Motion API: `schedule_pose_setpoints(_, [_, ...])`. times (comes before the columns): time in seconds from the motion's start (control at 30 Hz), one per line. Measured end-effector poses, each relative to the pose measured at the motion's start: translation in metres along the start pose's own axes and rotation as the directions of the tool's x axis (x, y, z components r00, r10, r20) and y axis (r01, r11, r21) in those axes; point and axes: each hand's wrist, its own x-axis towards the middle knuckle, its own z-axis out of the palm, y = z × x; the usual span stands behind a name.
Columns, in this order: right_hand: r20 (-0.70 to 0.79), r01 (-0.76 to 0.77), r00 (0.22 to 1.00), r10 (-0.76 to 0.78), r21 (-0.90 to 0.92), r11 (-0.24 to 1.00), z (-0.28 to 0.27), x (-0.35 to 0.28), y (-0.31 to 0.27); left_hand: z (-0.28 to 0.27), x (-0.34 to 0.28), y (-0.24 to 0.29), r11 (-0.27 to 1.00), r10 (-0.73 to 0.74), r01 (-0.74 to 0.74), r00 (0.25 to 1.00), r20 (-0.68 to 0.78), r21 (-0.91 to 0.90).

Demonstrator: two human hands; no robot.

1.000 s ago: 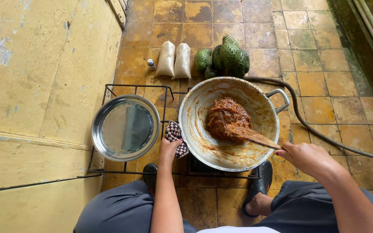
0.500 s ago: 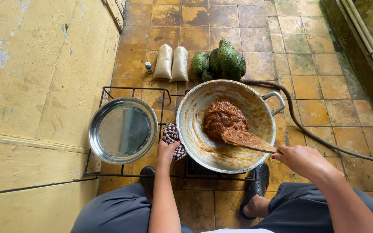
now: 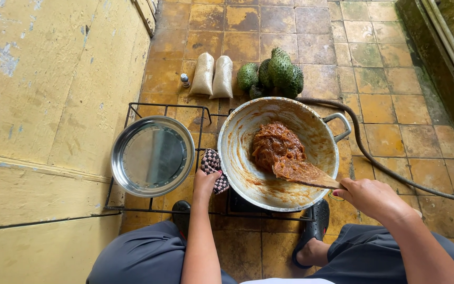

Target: Stirring a thick brown mixture in a large pot using a wooden spatula

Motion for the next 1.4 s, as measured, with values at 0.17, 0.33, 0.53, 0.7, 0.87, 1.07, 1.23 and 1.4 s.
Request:
schedule_pose_setpoints(0.17, [0.009, 0.0, 1.0, 0.0, 0.008, 1.0, -0.002, -0.002, -0.001, 0.001, 0.002, -0.002, 1.0, -0.003, 0.003, 1.0, -0.001, -0.008])
schedule_pose_setpoints(0.33, [0.008, 0.004, 1.0, -0.004, 0.002, 1.0, -0.001, -0.001, 0.0, 0.001, 0.002, -0.002, 1.0, -0.005, 0.005, 1.0, 0.002, -0.019])
schedule_pose_setpoints(0.53, [-0.003, 0.017, 1.0, -0.017, -0.018, 1.0, 0.005, 0.003, 0.002, 0.004, 0.015, -0.013, 1.0, 0.017, -0.016, 1.0, -0.017, 0.015])
schedule_pose_setpoints(0.7, [0.0, 0.022, 1.0, -0.022, -0.016, 1.0, 0.004, 0.001, 0.001, 0.004, 0.013, -0.011, 1.0, 0.018, -0.019, 1.0, -0.015, -0.016])
schedule_pose_setpoints(0.87, [-0.002, 0.023, 1.0, -0.023, -0.029, 0.999, 0.006, 0.002, 0.002, 0.003, 0.011, -0.01, 1.0, 0.027, -0.027, 1.0, -0.014, -0.002])
schedule_pose_setpoints(1.07, [0.002, 0.015, 1.0, -0.015, -0.03, 0.999, 0.004, 0.0, 0.001, 0.002, 0.008, -0.006, 1.0, 0.009, -0.009, 1.0, -0.01, -0.003])
schedule_pose_setpoints(1.23, [-0.019, 0.002, 1.0, -0.003, -0.04, 0.999, 0.008, 0.004, 0.002, 0.003, 0.01, -0.009, 1.0, 0.005, -0.005, 1.0, -0.013, -0.018])
schedule_pose_setpoints(1.4, [-0.118, -0.013, 0.993, 0.001, -0.105, 0.994, 0.006, 0.0, 0.004, 0.003, 0.011, -0.011, 1.0, 0.026, -0.026, 1.0, -0.011, -0.016])
